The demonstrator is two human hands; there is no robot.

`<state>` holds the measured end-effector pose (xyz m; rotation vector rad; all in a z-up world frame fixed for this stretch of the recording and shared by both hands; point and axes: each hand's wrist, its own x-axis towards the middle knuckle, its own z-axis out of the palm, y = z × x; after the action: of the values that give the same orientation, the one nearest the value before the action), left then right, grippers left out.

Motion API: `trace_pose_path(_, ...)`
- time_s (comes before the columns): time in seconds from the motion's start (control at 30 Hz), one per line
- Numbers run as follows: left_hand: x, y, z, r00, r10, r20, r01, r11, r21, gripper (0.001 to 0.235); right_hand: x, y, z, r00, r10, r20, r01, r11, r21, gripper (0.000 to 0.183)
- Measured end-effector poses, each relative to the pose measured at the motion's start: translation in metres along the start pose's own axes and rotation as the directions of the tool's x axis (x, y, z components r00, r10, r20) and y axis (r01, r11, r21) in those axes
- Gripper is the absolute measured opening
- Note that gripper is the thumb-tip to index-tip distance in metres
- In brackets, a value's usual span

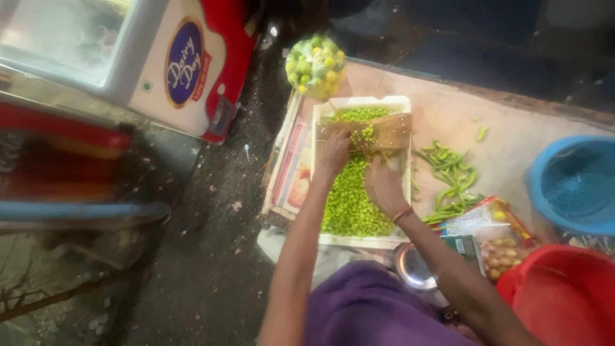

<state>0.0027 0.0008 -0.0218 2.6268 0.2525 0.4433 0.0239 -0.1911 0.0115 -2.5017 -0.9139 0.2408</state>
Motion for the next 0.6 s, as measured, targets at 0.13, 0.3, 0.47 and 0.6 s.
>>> trace_pose_path(0.13, 0.001, -0.006, 0.005, 0.999, -0.033, 0.002, 0.033, 0.997, -0.064, 0.018, -0.019, -0.002, 0.019, 0.994, 0.097, 0.042, -0.100, 0.993, 0.058, 0.028)
trace_pose_path(0.3, 0.005, -0.001, -0.014, 0.998, 0.042, -0.036, -0.043, 0.999, -0.024, 0.013, 0.003, 0.007, 0.056, 0.995, -0.076, -0.072, 0.074, 0.997, -0.020, 0.036)
trace_pose_path(0.47, 0.002, 0.004, -0.022, 0.997, 0.046, -0.055, -0.045, 0.999, 0.013, 0.011, 0.017, 0.010, 0.057, 1.000, 0.027, -0.005, -0.027, 1.000, 0.002, 0.037)
trace_pose_path(0.6, -0.005, 0.003, -0.012, 0.993, 0.043, -0.111, -0.041, 0.999, 0.023, 0.014, 0.010, 0.010, 0.042, 0.997, 0.071, 0.015, -0.072, 0.995, 0.067, 0.041)
